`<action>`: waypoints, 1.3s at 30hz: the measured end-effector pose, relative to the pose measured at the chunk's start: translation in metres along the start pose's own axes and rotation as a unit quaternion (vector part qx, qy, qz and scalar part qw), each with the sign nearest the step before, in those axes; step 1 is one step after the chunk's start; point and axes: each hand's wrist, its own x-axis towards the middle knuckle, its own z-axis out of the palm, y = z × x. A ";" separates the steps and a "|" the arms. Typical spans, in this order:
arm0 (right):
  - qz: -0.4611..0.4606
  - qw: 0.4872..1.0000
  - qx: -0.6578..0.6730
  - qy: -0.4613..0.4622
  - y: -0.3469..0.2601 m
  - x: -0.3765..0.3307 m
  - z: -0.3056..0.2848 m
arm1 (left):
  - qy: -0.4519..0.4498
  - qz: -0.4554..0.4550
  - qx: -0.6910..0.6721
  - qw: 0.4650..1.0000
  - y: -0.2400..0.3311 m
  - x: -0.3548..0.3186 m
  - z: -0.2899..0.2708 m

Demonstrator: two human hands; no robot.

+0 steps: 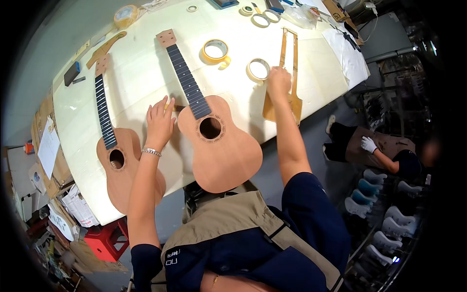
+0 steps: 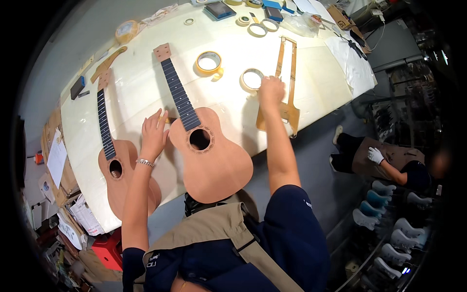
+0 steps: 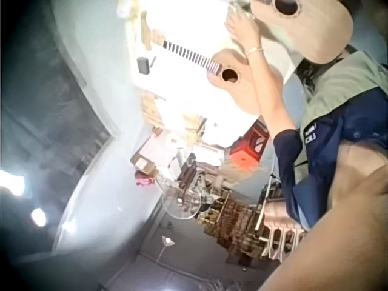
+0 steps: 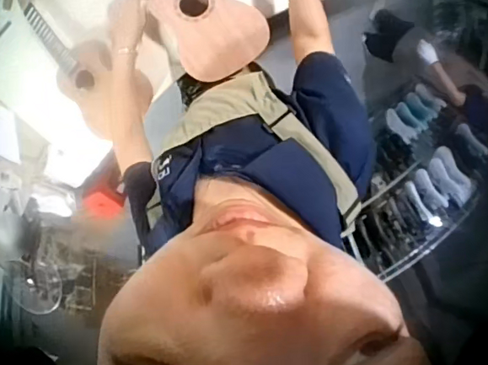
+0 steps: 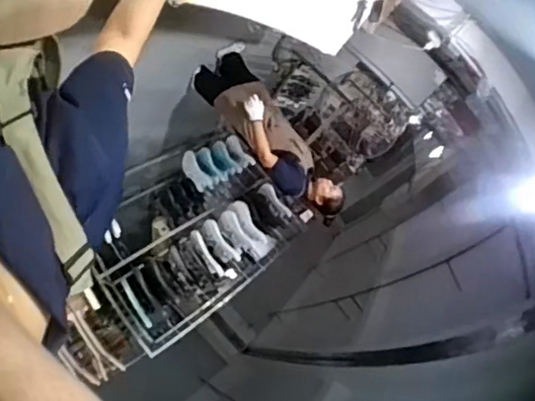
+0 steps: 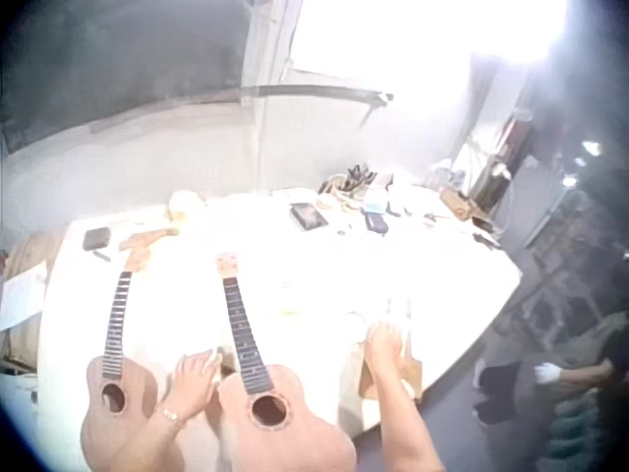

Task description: The person repeatedly applies masking tape to the fretboards of acoustic guitar necks. They measure the neck length with a roll of tape, cut a strip, and carefully align it along the fretboard. The person also uses a pencil to mark the guitar body and places the finished necks on a rack.

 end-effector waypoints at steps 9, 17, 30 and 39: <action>0.072 0.970 0.158 -0.168 0.100 0.009 0.001 | -0.025 -0.337 0.039 0.940 -0.005 0.013 0.029; -0.139 0.956 0.243 -0.088 0.145 -0.079 -0.033 | 0.060 -0.346 -0.302 0.886 0.088 -0.070 -0.013; -0.429 0.785 0.423 -0.145 -0.041 -0.133 -0.093 | 0.042 -0.155 -0.293 0.943 0.184 -0.157 -0.026; -0.455 0.804 0.341 -0.174 -0.089 -0.134 -0.068 | 0.075 -0.131 -0.214 0.965 0.191 -0.160 -0.011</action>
